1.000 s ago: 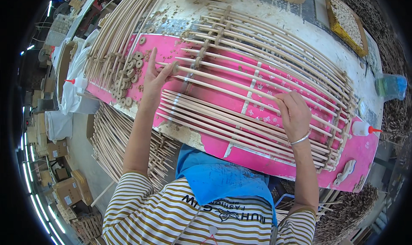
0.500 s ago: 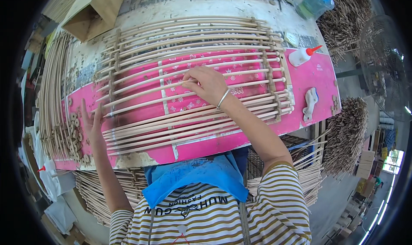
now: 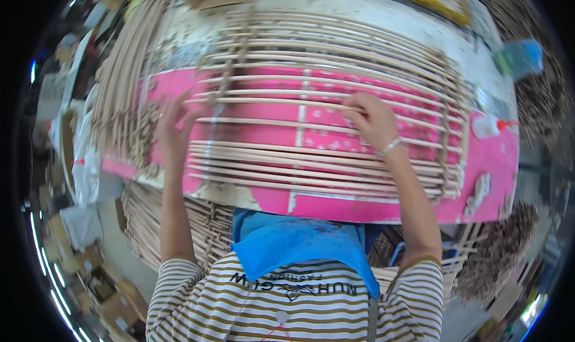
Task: Applying wood glue to rods and manually assembling them into a lattice structure with spacers.
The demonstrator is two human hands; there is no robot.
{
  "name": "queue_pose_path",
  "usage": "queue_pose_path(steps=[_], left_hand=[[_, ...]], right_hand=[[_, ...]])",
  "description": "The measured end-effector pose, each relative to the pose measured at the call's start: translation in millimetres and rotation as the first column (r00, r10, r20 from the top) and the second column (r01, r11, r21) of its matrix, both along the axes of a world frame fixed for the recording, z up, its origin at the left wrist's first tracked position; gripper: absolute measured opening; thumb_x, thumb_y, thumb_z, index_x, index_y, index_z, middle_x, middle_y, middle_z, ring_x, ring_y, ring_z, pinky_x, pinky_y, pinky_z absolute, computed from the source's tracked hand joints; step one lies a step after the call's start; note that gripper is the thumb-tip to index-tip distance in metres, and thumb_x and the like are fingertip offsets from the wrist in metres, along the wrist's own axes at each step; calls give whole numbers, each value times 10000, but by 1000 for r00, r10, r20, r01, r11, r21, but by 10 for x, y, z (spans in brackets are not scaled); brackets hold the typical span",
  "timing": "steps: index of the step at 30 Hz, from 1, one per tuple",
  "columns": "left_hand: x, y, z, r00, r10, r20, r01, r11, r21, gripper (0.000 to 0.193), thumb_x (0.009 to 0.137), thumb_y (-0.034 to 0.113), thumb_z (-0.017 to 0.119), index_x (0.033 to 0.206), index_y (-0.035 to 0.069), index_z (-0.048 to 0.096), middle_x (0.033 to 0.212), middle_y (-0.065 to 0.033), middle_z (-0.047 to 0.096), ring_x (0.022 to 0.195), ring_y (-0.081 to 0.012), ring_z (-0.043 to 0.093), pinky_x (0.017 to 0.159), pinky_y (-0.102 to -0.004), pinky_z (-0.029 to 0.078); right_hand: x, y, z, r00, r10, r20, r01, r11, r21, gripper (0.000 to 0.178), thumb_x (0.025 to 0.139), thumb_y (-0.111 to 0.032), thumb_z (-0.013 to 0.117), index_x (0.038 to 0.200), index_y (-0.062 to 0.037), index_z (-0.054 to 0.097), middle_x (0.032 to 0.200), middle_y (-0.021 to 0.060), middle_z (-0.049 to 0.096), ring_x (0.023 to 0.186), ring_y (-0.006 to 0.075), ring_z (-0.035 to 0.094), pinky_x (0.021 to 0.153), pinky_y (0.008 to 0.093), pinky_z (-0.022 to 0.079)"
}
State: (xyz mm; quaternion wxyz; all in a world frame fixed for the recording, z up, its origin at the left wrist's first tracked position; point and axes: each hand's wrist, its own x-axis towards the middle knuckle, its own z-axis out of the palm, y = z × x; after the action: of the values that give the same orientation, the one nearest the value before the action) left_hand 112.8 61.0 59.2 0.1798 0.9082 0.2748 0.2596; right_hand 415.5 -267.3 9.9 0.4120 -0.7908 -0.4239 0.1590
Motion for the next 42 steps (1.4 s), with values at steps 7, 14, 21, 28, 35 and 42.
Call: queue_pose_path(steps=[7,14,21,28,35,42], left_hand=[[68,-6,-10,988,-116,-105,128,985,113,484,830,205,812,1304,253,729,1167,-7,655,1076,-248,611,921,-427,431],[82,29,-207,985,-121,-121,136,983,120,406,798,216,816,1199,232,755,1132,-3,652,1086,-262,608,918,-444,432],[102,5,-294,982,-108,-152,122,988,89,402,792,200,815,1187,223,745,1101,-8,644,1082,-259,604,928,-440,430],[122,-22,-300,985,-96,-146,110,989,94,412,779,177,818,1183,217,742,1078,-12,637,1052,-256,607,929,-435,430],[113,-29,-222,987,-95,-128,110,987,116,469,786,173,820,1242,228,727,1103,-19,651,1064,-250,613,931,-431,435],[98,17,16,986,26,164,-24,1000,-16,611,893,131,795,1468,80,594,1178,-101,655,1114,-257,604,1025,-403,476]], right_hand=[[-56,20,-30,995,12,-104,-5,998,66,176,912,-123,782,1044,-28,714,966,84,710,875,188,714,766,298,568],[-87,65,78,973,61,221,-48,997,-60,154,952,-187,735,1012,-45,729,903,97,673,836,274,675,738,367,531],[-117,81,66,940,72,335,-56,997,-56,158,956,-205,722,992,-52,739,900,106,669,852,303,667,744,403,522],[-173,91,86,964,25,266,-20,1000,-21,171,916,-196,751,1025,-66,726,901,96,673,860,295,666,758,401,518],[-147,77,124,935,39,353,-40,999,-5,155,902,-164,757,1021,-69,728,877,87,665,848,283,658,740,399,508],[133,124,290,958,-46,283,25,997,76,117,917,-109,741,1005,-35,727,921,99,673,875,281,661,768,378,513]])
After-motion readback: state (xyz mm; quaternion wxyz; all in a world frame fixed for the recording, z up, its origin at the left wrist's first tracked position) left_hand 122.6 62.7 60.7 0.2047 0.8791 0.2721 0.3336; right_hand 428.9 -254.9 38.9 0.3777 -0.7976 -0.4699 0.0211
